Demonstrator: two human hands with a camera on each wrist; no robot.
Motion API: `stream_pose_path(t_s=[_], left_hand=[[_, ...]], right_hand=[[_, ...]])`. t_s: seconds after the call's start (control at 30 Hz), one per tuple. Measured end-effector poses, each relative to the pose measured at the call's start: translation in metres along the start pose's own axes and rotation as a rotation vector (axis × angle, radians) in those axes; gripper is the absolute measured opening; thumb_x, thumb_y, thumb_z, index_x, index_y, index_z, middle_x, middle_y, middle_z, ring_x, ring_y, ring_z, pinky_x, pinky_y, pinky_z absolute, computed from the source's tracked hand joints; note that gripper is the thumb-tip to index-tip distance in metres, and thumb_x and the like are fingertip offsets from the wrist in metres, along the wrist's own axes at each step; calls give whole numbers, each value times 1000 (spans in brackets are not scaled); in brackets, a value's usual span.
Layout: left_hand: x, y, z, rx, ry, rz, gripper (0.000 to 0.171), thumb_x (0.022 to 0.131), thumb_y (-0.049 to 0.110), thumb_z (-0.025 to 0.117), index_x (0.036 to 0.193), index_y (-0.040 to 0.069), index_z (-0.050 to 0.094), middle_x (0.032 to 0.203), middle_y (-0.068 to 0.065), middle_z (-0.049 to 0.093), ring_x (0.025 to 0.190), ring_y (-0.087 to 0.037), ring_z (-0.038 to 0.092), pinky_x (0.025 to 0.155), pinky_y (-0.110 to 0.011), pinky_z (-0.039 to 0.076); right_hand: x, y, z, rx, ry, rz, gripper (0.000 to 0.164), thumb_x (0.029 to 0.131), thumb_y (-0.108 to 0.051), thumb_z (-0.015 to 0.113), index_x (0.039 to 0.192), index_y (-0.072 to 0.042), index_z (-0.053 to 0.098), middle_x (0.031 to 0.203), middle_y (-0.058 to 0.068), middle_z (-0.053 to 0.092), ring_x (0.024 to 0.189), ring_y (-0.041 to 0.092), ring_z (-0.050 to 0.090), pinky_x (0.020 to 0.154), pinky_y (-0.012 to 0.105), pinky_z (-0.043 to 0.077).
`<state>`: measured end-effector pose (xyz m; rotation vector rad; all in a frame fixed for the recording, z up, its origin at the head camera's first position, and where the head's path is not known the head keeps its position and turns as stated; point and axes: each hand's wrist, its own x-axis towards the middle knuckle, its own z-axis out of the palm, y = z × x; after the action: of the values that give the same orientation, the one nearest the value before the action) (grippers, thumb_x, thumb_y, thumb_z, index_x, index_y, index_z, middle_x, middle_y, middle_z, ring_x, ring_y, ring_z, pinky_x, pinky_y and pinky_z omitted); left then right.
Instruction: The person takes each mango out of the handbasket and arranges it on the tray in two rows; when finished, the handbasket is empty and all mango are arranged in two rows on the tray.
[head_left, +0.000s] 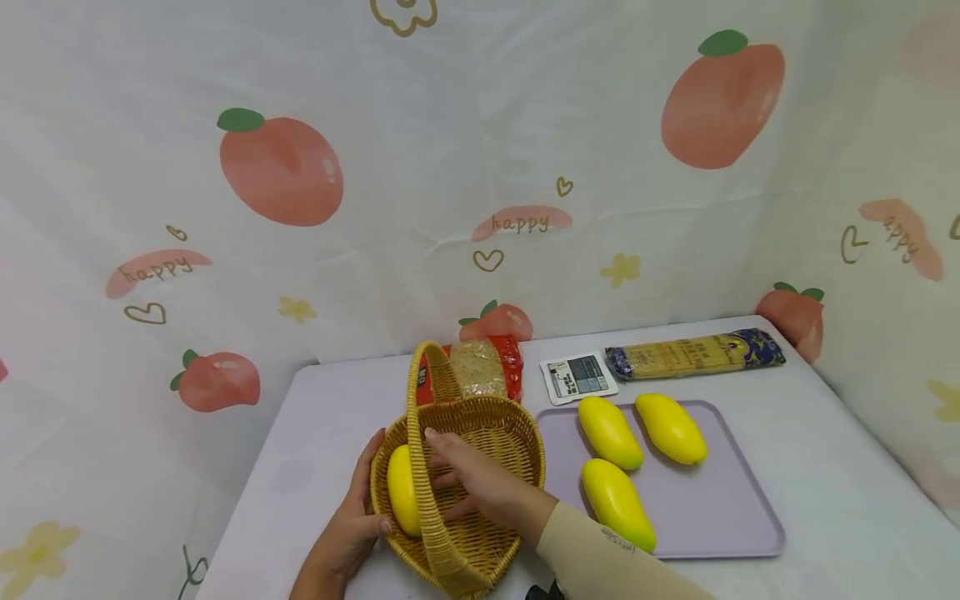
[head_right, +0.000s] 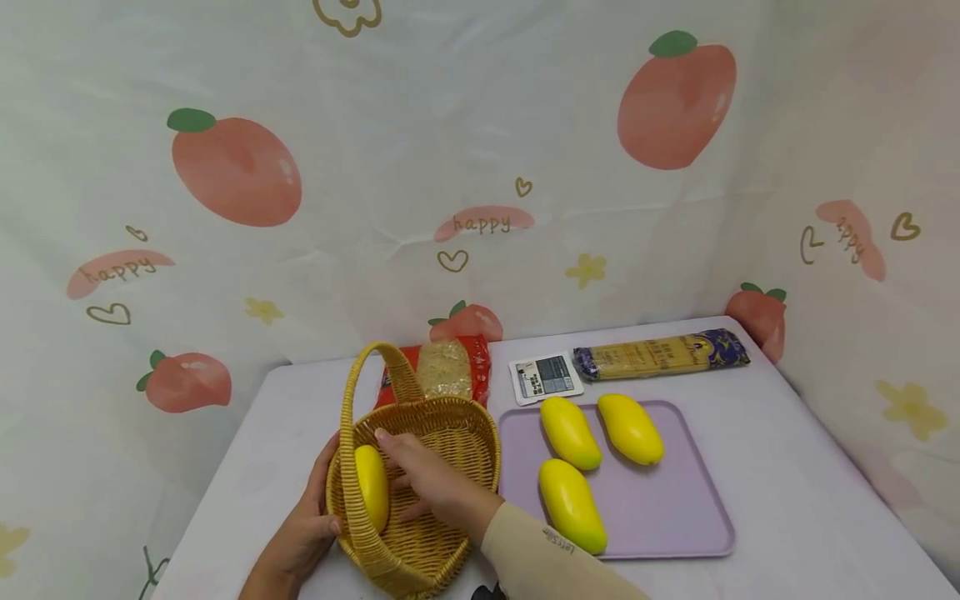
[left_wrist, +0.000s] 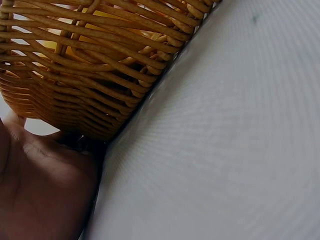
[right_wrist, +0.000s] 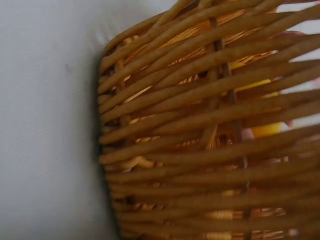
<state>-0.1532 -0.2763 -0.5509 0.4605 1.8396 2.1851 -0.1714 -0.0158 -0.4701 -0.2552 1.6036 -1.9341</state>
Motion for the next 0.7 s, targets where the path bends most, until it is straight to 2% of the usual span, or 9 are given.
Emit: stream_pose_path(t_s=[0.1,0.23,0.4,0.53,0.7], left_hand=[[0,1,-1,4,0,-4,131,87,36,96,177,29,2,179,-10,-8,157,-15,18,118,-21,28],[0,3,-1,11,7,-34,128,88,39,94,177,32,3,179,-9,-7,156,-14,19,117,-20,29],[0,4,1,14,14,-75,122,90,43,92,176,37,5,179,-8,-4,157,-16,19,117,-21,31],[-1,4,1,18,6,-98,120,93,43,89,175,39,3,179,-9,-8,158,-24,13,116,-21,33],[-2,1,0,20,-35,-92,115,97,42,85,174,41,-1,177,-13,-16,157,-25,13,117,-25,35]], right_hand=[[6,-1,4,-8,-4,17,74,109,-67,49,153,-8,47,140,15,55,121,39,58,81,63,61],[13,-1,6,12,-19,51,73,109,-65,52,152,-7,46,137,16,59,121,43,60,79,68,59],[19,3,5,33,-50,86,57,107,-47,64,144,-6,52,131,14,60,114,41,63,76,68,60],[19,10,3,16,-93,106,42,106,-29,69,139,-6,59,121,13,64,105,36,69,74,64,62],[18,18,0,-31,-166,127,42,105,-14,69,147,-10,62,115,16,67,97,33,70,74,58,64]])
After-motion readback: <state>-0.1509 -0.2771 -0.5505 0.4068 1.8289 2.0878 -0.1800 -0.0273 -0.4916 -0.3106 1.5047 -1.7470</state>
